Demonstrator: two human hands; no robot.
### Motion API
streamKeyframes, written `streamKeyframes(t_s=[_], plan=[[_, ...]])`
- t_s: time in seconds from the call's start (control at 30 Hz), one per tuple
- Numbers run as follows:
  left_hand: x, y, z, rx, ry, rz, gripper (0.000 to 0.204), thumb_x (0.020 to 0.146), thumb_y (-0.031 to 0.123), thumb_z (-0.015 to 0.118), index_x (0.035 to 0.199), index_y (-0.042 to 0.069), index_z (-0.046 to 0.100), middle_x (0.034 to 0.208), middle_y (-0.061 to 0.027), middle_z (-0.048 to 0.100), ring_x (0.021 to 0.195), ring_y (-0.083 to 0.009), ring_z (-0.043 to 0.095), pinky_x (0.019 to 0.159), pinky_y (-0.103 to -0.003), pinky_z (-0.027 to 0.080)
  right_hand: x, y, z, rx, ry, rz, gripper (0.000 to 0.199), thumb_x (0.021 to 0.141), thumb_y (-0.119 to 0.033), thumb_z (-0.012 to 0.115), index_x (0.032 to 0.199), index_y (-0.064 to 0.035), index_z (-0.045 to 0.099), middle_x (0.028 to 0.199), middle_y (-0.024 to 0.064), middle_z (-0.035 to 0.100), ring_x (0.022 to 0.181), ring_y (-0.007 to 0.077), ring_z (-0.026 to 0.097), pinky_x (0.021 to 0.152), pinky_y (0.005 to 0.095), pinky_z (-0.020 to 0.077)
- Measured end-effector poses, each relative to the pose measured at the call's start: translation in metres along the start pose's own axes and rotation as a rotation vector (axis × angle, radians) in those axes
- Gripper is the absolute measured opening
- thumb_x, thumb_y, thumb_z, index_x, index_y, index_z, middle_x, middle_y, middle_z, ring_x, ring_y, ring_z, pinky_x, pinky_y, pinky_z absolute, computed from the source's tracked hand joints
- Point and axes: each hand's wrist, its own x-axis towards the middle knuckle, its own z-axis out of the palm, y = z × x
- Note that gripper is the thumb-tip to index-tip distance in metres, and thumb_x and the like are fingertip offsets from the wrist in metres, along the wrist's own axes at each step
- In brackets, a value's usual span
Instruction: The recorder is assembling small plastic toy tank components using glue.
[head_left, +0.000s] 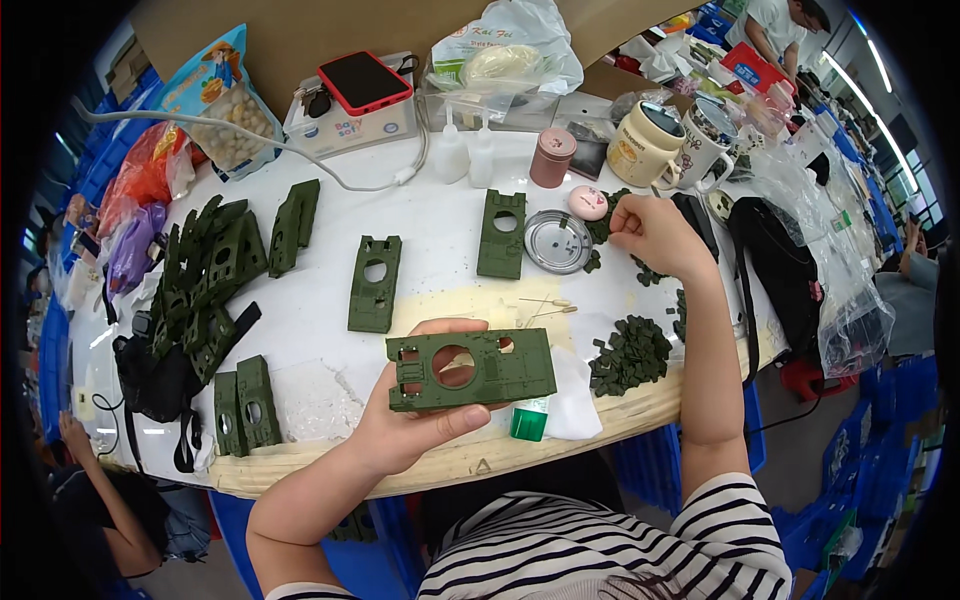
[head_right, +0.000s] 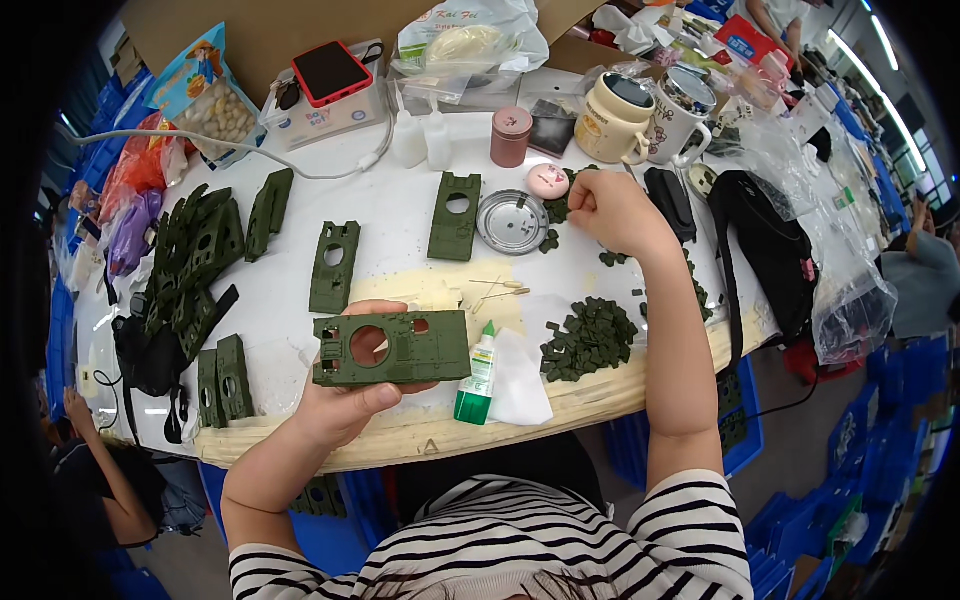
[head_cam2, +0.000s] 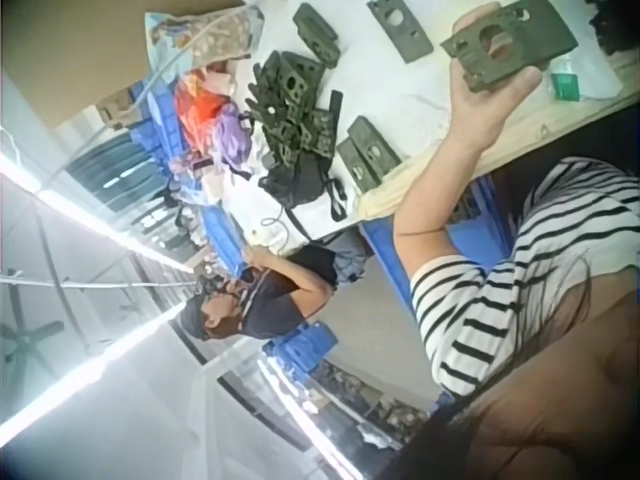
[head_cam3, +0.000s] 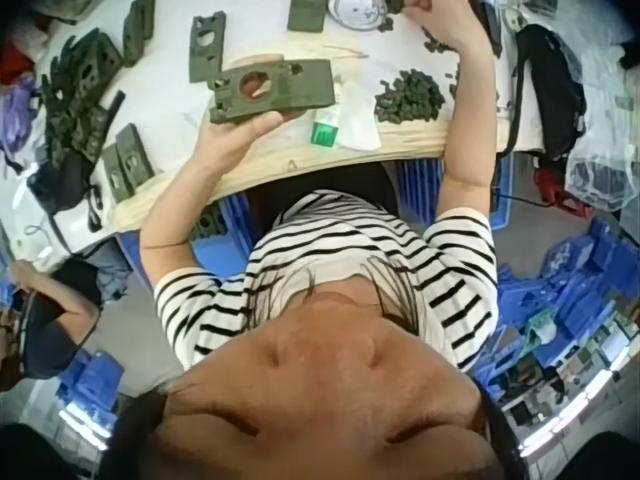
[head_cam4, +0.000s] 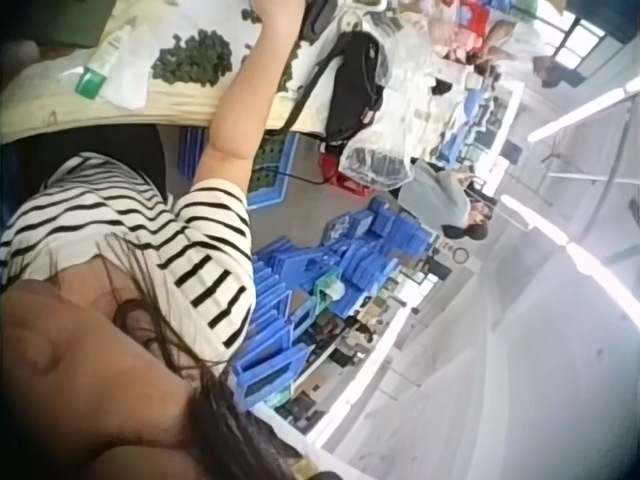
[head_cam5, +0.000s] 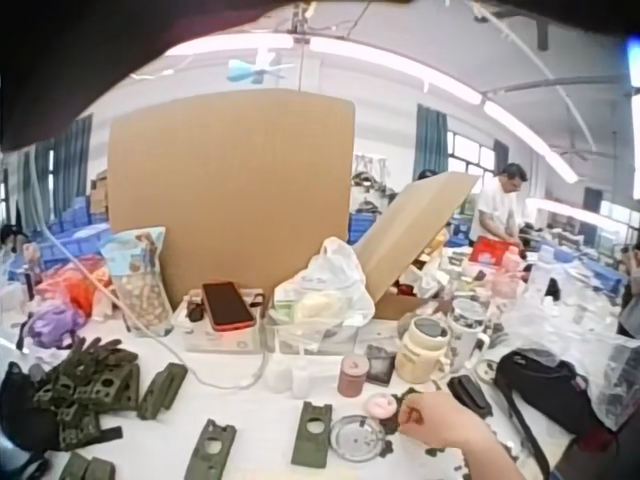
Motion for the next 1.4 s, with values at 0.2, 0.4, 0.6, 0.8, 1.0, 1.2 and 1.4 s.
streamKeyframes(t_s=[0.2,0.4,0.6,0.8,1.0,1.2,1.4], plan=[[0.001,0.003,0.001,-0.014,-0.029,0.031,0.065,0.083,0.0,0.067,0.137,0.006,0.031,0.132,-0.0143,0.046,0.122,-0.0266,0.05,0.099,-0.043,0.049,-0.037,-0.071,0.008,0.47,0.191,-0.475,0.012,0.081,0.002,0.066,0.093,0.0013,0.07,0.073,0.0085,0.064,0.065,0.016,0.06,0.062,0.0252,0.0486],[0.001,0.0,0.0,0.026,-0.015,0.096,0.061,0.084,-0.008,0.063,0.135,0.005,0.032,0.132,-0.0147,0.046,0.121,-0.0265,0.052,0.099,-0.04,0.049,-0.067,-0.103,0.019,0.532,0.095,-0.627,0.018,0.076,0.004,0.072,0.093,-0.0025,0.073,0.081,0.0075,0.068,0.07,0.0141,0.063,0.059,0.0255,0.0497],[0.002,-0.001,0.0,0.025,0.028,0.093,0.062,0.083,-0.009,0.063,0.134,0.005,0.031,0.131,-0.015,0.046,0.121,-0.027,0.052,0.098,-0.04,0.05,-0.065,-0.1,0.018,0.498,0.17,-0.638,0.018,0.075,0.003,0.073,0.092,-0.0049,0.075,0.082,0.0061,0.068,0.07,0.0139,0.064,0.059,0.0246,0.0498],[0.001,-0.001,-0.001,0.067,0.029,0.065,0.066,0.081,-0.003,0.068,0.133,0.013,0.031,0.131,-0.012,0.047,0.122,-0.0265,0.049,0.099,-0.044,0.05,-0.068,-0.099,0.028,0.838,-0.03,-0.425,0.014,0.082,0.002,0.07,0.096,-0.0004,0.071,0.085,0.0047,0.068,0.076,0.0093,0.064,0.066,0.0215,0.0522],[0.002,-0.004,-0.002,0.176,0.008,0.177,0.061,0.082,-0.006,0.066,0.131,0.007,0.033,0.132,-0.0139,0.047,0.12,-0.0245,0.052,0.096,-0.037,0.049,-0.072,-0.103,0.028,0.943,-0.157,-0.284,0.015,0.085,-0.002,0.069,0.099,0.0028,0.066,0.088,0.0066,0.069,0.081,0.0087,0.065,0.073,0.0216,0.0527],[-0.001,-0.003,-0.002,0.207,0.017,0.211,0.059,0.083,-0.006,0.066,0.131,0.004,0.033,0.133,-0.0139,0.047,0.12,-0.0232,0.054,0.093,-0.034,0.049,-0.073,-0.105,0.028,0.991,-0.198,-0.253,0.015,0.086,-0.003,0.068,0.099,0.0036,0.065,0.087,0.0067,0.069,0.079,0.0086,0.065,0.072,0.0213,0.0525],[0.0,-0.008,-0.005,0.229,0.036,0.226,0.061,0.082,-0.008,0.066,0.13,0.005,0.032,0.133,-0.0128,0.046,0.118,-0.0227,0.055,0.094,-0.035,0.049,-0.073,-0.108,0.024,1.034,-0.296,-0.146,0.014,0.086,-0.004,0.068,0.098,0.0035,0.065,0.087,0.0062,0.068,0.077,0.0073,0.064,0.069,0.0203,0.0514]])
